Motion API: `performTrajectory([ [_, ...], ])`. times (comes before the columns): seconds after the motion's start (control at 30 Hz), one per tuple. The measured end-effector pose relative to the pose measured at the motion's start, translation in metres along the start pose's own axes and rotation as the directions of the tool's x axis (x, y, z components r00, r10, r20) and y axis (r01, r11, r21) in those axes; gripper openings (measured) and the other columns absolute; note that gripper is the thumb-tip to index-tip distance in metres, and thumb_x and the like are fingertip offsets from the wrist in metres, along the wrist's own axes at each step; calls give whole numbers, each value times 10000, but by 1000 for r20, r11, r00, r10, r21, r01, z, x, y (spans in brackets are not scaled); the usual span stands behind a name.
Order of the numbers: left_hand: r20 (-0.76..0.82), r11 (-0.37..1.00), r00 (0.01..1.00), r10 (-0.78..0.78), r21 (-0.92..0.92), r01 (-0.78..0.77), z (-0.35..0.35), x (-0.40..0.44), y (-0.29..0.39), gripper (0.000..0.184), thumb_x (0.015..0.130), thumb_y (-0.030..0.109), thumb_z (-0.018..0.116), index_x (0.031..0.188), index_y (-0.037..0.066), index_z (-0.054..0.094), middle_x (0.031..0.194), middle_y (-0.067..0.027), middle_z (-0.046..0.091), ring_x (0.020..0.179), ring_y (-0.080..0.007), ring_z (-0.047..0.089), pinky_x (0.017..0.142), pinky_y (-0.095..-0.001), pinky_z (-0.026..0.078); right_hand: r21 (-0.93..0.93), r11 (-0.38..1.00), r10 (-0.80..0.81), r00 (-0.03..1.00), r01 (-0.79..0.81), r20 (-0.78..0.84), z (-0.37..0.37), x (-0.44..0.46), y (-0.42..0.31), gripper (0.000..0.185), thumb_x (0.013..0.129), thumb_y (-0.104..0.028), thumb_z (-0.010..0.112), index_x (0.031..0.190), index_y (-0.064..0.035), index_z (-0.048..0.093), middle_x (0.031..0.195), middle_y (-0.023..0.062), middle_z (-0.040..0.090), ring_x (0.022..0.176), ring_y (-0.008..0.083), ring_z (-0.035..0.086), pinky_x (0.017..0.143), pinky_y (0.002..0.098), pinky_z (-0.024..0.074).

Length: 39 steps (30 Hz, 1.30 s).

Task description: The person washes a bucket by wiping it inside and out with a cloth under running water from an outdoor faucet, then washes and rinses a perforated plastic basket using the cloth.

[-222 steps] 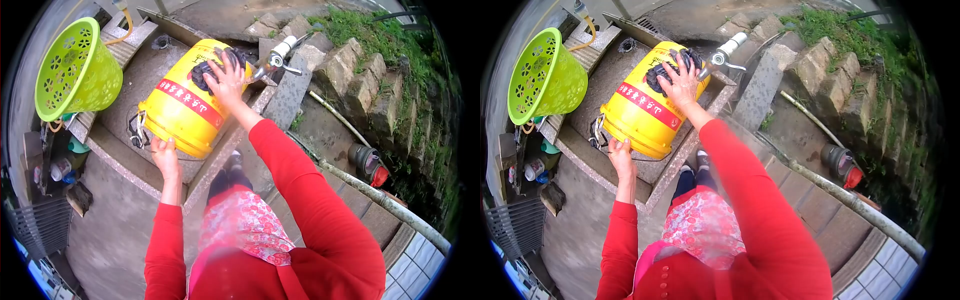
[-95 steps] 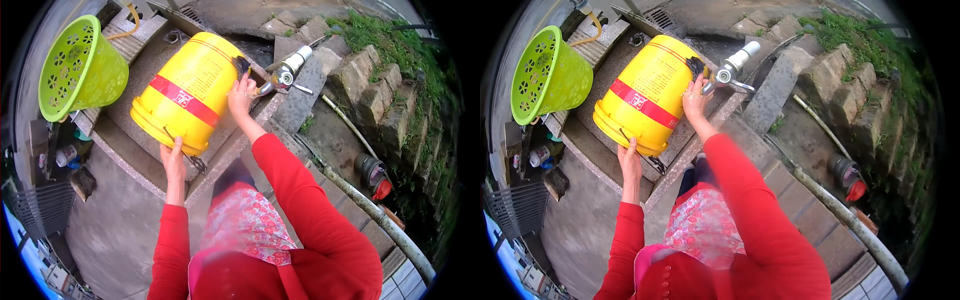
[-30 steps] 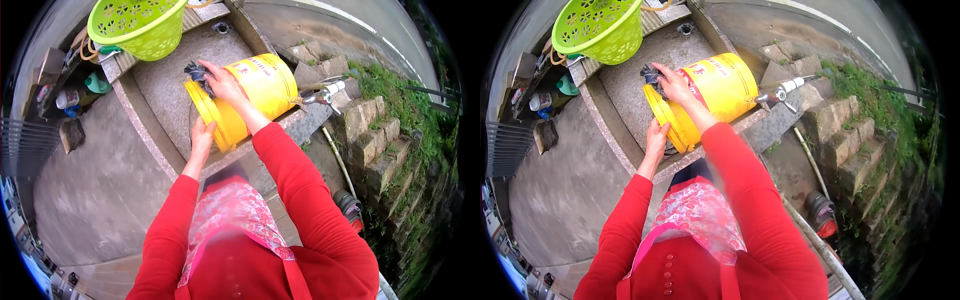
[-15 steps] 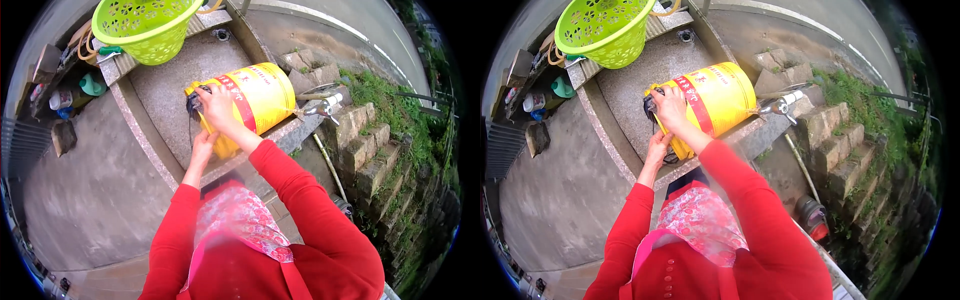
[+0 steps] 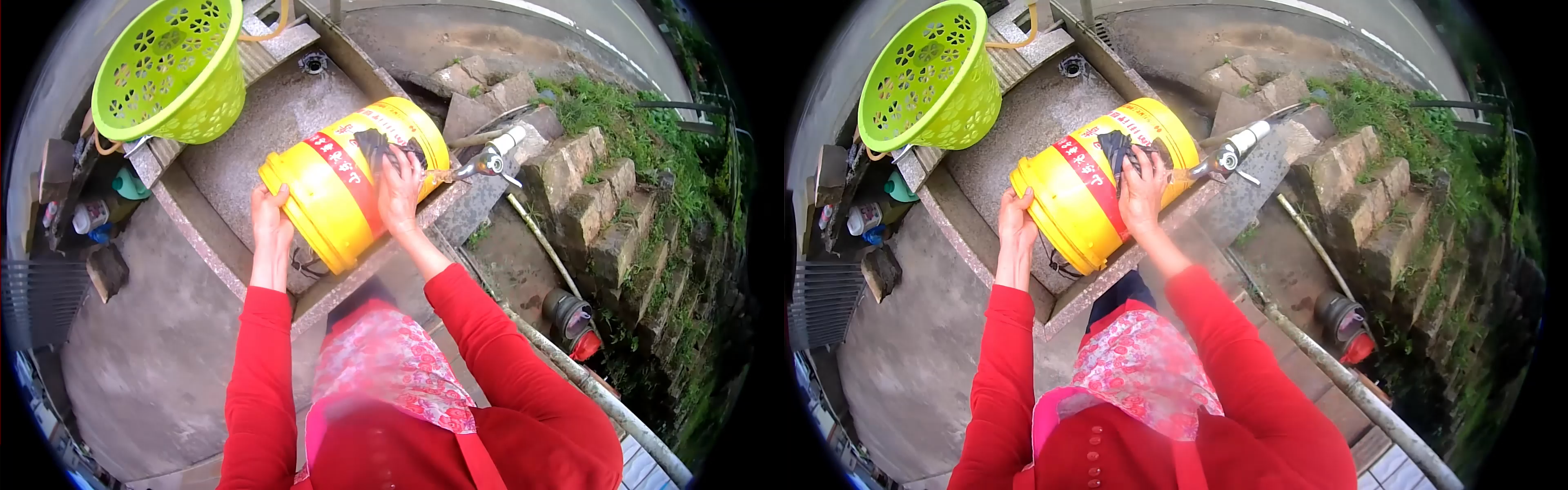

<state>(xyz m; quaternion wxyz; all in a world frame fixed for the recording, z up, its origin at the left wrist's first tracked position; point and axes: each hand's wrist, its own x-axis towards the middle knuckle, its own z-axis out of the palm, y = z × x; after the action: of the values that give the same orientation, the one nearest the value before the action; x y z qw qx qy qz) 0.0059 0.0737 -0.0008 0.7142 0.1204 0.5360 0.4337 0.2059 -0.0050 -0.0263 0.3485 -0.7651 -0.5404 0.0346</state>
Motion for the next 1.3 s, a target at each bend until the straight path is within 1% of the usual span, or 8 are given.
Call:
performTrajectory([
  [0.17,264,966,951,159,157,-205,-8,-83,-25,350,810,-110,551,1099,48,431,1061,-58,563,977,-141,546,881,-280,437,303,943,-199,966,142,167,22,23,-82,245,825,-202,593,1050,-116,641,1144,82,569,1129,307,446,983,461,280],
  [0.37,269,918,961,64,363,-162,-99,-110,-104,500,813,-112,541,1274,27,406,1212,-82,540,1094,-162,532,934,-291,422,-1,985,-160,920,172,357,46,44,-52,307,813,-357,594,1061,-186,653,1053,78,603,1090,279,471,960,470,285],
  [0.57,181,884,983,-32,465,-57,-88,-113,-73,405,851,9,588,1235,-1,459,1162,-91,565,1073,-163,534,923,-286,409,-178,966,174,979,-190,-104,1,34,57,355,811,-322,614,1134,-175,613,1201,101,537,1156,315,433,972,500,300],
  [0.67,56,912,961,270,306,-274,-28,-86,-22,453,846,104,632,1238,-31,449,1175,-122,556,1072,-197,536,913,-304,414,-66,970,230,971,-234,-68,4,7,60,379,807,-289,629,1171,-195,583,1274,87,484,1216,360,378,987,512,294],
  [0.8,-98,304,789,606,946,-116,-5,-51,-14,566,757,168,743,1196,-50,461,1158,-155,563,1048,-233,548,898,-328,427,-109,991,95,989,-83,111,1,-9,10,399,775,-316,663,1155,-229,580,1316,16,432,1325,361,237,1041,547,222],
  [0.97,10,583,839,544,714,-386,-26,-36,-18,566,716,111,767,1176,-44,475,1119,-169,578,994,-239,566,887,-338,441,-58,906,420,907,-420,-24,-7,17,41,570,731,-455,690,1177,-135,537,1159,160,531,1109,347,484,923,471,366],
  [1.03,20,614,834,551,667,-421,-31,-40,-24,544,733,87,749,1184,-41,473,1124,-164,576,995,-243,565,891,-338,441,247,617,683,664,-747,305,-22,26,55,664,705,-463,714,1156,-17,519,1104,213,533,1063,362,506,887,414,422],
  [1.3,-5,777,892,451,495,-390,-58,-78,6,546,804,81,685,1270,-22,420,1199,-126,531,1046,-227,535,911,-334,436,299,825,501,865,-480,6,-41,39,6,511,714,-525,685,837,-41,579,801,189,609,767,370,604,662,450,459],
])
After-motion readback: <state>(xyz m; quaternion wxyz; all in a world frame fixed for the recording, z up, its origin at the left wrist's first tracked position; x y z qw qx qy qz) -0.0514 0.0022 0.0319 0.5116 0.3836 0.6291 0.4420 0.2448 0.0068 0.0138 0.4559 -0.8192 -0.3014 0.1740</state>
